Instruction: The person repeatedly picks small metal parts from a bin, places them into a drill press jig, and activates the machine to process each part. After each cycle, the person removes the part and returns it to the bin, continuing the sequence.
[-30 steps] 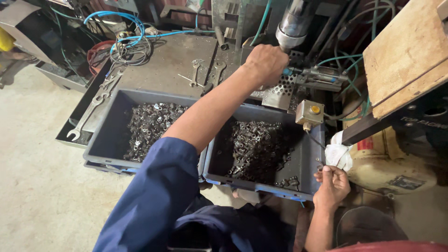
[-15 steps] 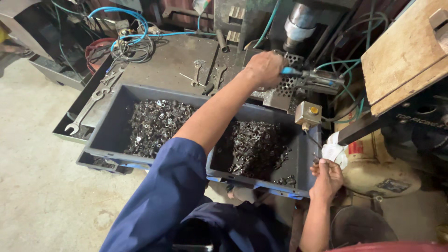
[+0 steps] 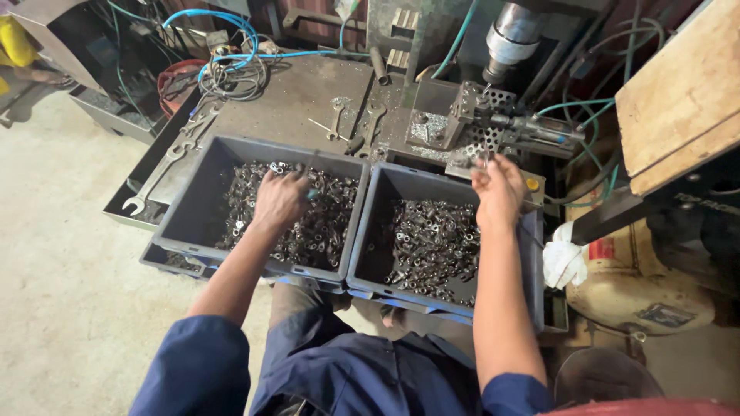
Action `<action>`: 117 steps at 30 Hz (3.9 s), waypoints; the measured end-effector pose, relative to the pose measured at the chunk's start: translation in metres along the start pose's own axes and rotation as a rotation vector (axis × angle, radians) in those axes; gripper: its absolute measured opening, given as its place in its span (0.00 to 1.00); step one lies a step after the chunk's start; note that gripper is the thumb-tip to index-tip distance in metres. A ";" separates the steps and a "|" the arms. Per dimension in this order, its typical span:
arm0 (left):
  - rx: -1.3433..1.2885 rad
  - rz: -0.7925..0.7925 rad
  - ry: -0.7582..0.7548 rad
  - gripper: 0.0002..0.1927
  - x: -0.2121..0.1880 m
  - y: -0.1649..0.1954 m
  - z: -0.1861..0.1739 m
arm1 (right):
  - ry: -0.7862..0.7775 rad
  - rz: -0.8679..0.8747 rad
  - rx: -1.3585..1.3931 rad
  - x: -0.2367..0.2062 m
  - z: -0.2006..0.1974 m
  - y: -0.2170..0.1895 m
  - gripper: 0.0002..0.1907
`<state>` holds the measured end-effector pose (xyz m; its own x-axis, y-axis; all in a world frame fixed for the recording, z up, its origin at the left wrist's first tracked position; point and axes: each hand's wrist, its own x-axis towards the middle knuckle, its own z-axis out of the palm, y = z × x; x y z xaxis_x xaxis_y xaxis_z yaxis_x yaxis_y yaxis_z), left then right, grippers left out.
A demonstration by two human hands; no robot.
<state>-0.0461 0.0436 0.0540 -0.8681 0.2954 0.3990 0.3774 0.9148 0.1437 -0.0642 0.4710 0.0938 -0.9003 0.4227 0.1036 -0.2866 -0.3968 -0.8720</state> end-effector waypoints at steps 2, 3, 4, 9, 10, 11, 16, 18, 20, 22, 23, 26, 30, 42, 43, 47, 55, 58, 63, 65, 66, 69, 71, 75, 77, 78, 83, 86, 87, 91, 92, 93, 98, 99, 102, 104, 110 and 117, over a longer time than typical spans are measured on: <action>0.074 -0.066 -0.125 0.08 -0.021 -0.017 0.010 | 0.039 0.033 0.024 0.021 0.018 0.002 0.09; 0.110 -0.098 -0.187 0.08 -0.026 -0.023 0.015 | 0.047 0.060 0.048 0.032 0.025 0.003 0.07; 0.130 -0.096 -0.194 0.09 -0.028 -0.026 0.021 | 0.055 0.085 0.072 0.042 0.032 0.004 0.06; 0.161 -0.115 -0.301 0.12 -0.025 -0.026 0.041 | 0.123 -0.013 0.126 0.068 0.049 0.012 0.05; 0.147 -0.124 -0.295 0.12 -0.025 -0.026 0.043 | 0.142 -0.022 0.115 0.071 0.052 0.013 0.05; 0.133 -0.134 -0.295 0.12 -0.026 -0.026 0.044 | 0.131 -0.023 0.124 0.073 0.052 0.014 0.05; 0.128 -0.158 -0.293 0.12 -0.030 -0.027 0.047 | 0.132 -0.008 0.158 0.080 0.057 0.014 0.06; 0.138 -0.151 -0.274 0.12 -0.031 -0.028 0.050 | 0.097 -0.005 0.172 0.080 0.055 0.015 0.07; 0.137 -0.153 -0.273 0.12 -0.032 -0.030 0.054 | 0.054 0.018 0.162 0.080 0.050 0.017 0.10; 0.139 -0.156 -0.261 0.11 -0.032 -0.032 0.058 | -0.001 0.064 0.127 0.076 0.042 0.021 0.16; 0.142 -0.157 -0.252 0.11 -0.034 -0.033 0.060 | 0.001 0.061 0.014 0.072 0.037 0.022 0.18; 0.146 -0.162 -0.261 0.10 -0.035 -0.035 0.064 | -0.027 -0.030 -0.292 0.053 0.018 0.017 0.22; 0.108 -0.188 -0.213 0.08 -0.038 -0.038 0.069 | -0.099 -0.441 -0.755 0.000 -0.024 -0.006 0.19; -0.007 -0.257 -0.240 0.12 -0.044 -0.033 0.052 | -0.063 -0.828 -1.568 -0.027 -0.078 -0.056 0.18; 0.016 -0.235 -0.236 0.11 -0.045 -0.034 0.051 | -0.075 -0.811 -1.561 -0.030 -0.078 -0.060 0.20; 0.036 -0.225 -0.301 0.10 -0.050 -0.042 0.056 | -0.147 -0.515 -1.274 -0.066 -0.063 -0.053 0.24; -0.020 -0.326 -0.486 0.16 -0.056 -0.045 0.039 | -0.988 -0.060 -0.848 -0.179 0.014 0.007 0.29; -0.024 -0.334 -0.473 0.17 -0.057 -0.042 0.034 | -0.673 0.003 -0.139 -0.161 0.036 -0.006 0.38; -0.031 -0.343 -0.409 0.14 -0.055 -0.035 0.022 | -0.286 -0.194 -0.328 -0.109 0.017 -0.041 0.18; -0.074 -0.402 -0.363 0.13 -0.054 -0.029 0.010 | -0.369 -0.219 -0.383 -0.111 0.000 -0.037 0.11; -0.097 -0.430 -0.343 0.14 -0.054 -0.024 0.002 | -0.396 -0.150 -0.380 -0.116 -0.004 -0.029 0.11; -0.463 -0.471 -0.178 0.13 -0.061 -0.005 -0.024 | -0.479 0.048 -0.357 -0.142 -0.006 0.007 0.12; -0.848 -0.579 -0.192 0.14 -0.063 0.017 -0.036 | -0.544 0.107 -0.344 -0.154 0.003 0.026 0.15; -1.254 -0.344 -0.111 0.12 -0.061 0.086 -0.036 | -0.670 0.094 -0.227 -0.177 0.029 0.050 0.24; -1.463 -0.352 -0.202 0.11 -0.058 0.115 -0.031 | -0.666 0.078 -0.178 -0.185 0.034 0.052 0.25; -1.601 -0.367 -0.245 0.10 -0.056 0.128 -0.028 | -0.632 0.075 -0.190 -0.188 0.034 0.052 0.25; -1.693 -0.326 -0.324 0.08 -0.044 0.162 -0.017 | -0.468 0.046 -0.211 -0.192 0.013 0.054 0.19; -1.302 -0.284 -0.293 0.12 -0.035 0.174 -0.013 | -0.373 0.008 -0.210 -0.190 -0.001 0.060 0.17; -1.109 -0.229 -0.221 0.13 -0.032 0.178 -0.011 | -0.329 0.008 -0.213 -0.189 -0.006 0.062 0.17; -0.823 -0.138 -0.160 0.15 -0.030 0.177 -0.008 | -0.084 0.112 -0.192 -0.172 -0.037 0.054 0.16; -0.815 -0.093 -0.131 0.14 -0.029 0.175 -0.007 | -0.041 0.099 -0.183 -0.166 -0.050 0.048 0.15; -0.807 -0.047 -0.103 0.13 -0.028 0.172 -0.005 | 0.004 0.086 -0.174 -0.159 -0.066 0.041 0.15; -0.706 0.088 -0.094 0.14 -0.017 0.159 0.012 | 0.165 -0.069 -0.281 -0.122 -0.146 0.009 0.16; -0.679 0.116 -0.100 0.15 -0.014 0.158 0.016 | 0.196 -0.102 -0.313 -0.117 -0.161 0.004 0.16; -0.633 0.158 -0.129 0.17 -0.012 0.156 0.025 | 0.189 -0.234 -0.351 -0.110 -0.192 0.000 0.17; -0.615 0.176 -0.149 0.19 -0.013 0.156 0.028 | 0.218 -0.221 -0.369 -0.112 -0.200 0.006 0.17; -0.533 0.171 -0.209 0.21 -0.019 0.156 0.028 | 0.315 -0.335 -0.387 -0.123 -0.195 0.018 0.19; -0.541 0.154 -0.192 0.31 -0.019 0.159 0.021 | 0.285 -0.313 -0.328 -0.126 -0.191 0.006 0.18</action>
<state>0.0238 0.1891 0.0505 -0.8139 0.5047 0.2879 0.5708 0.6018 0.5586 0.1103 0.5710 -0.0160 -0.6504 0.7026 0.2886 -0.3686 0.0402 -0.9287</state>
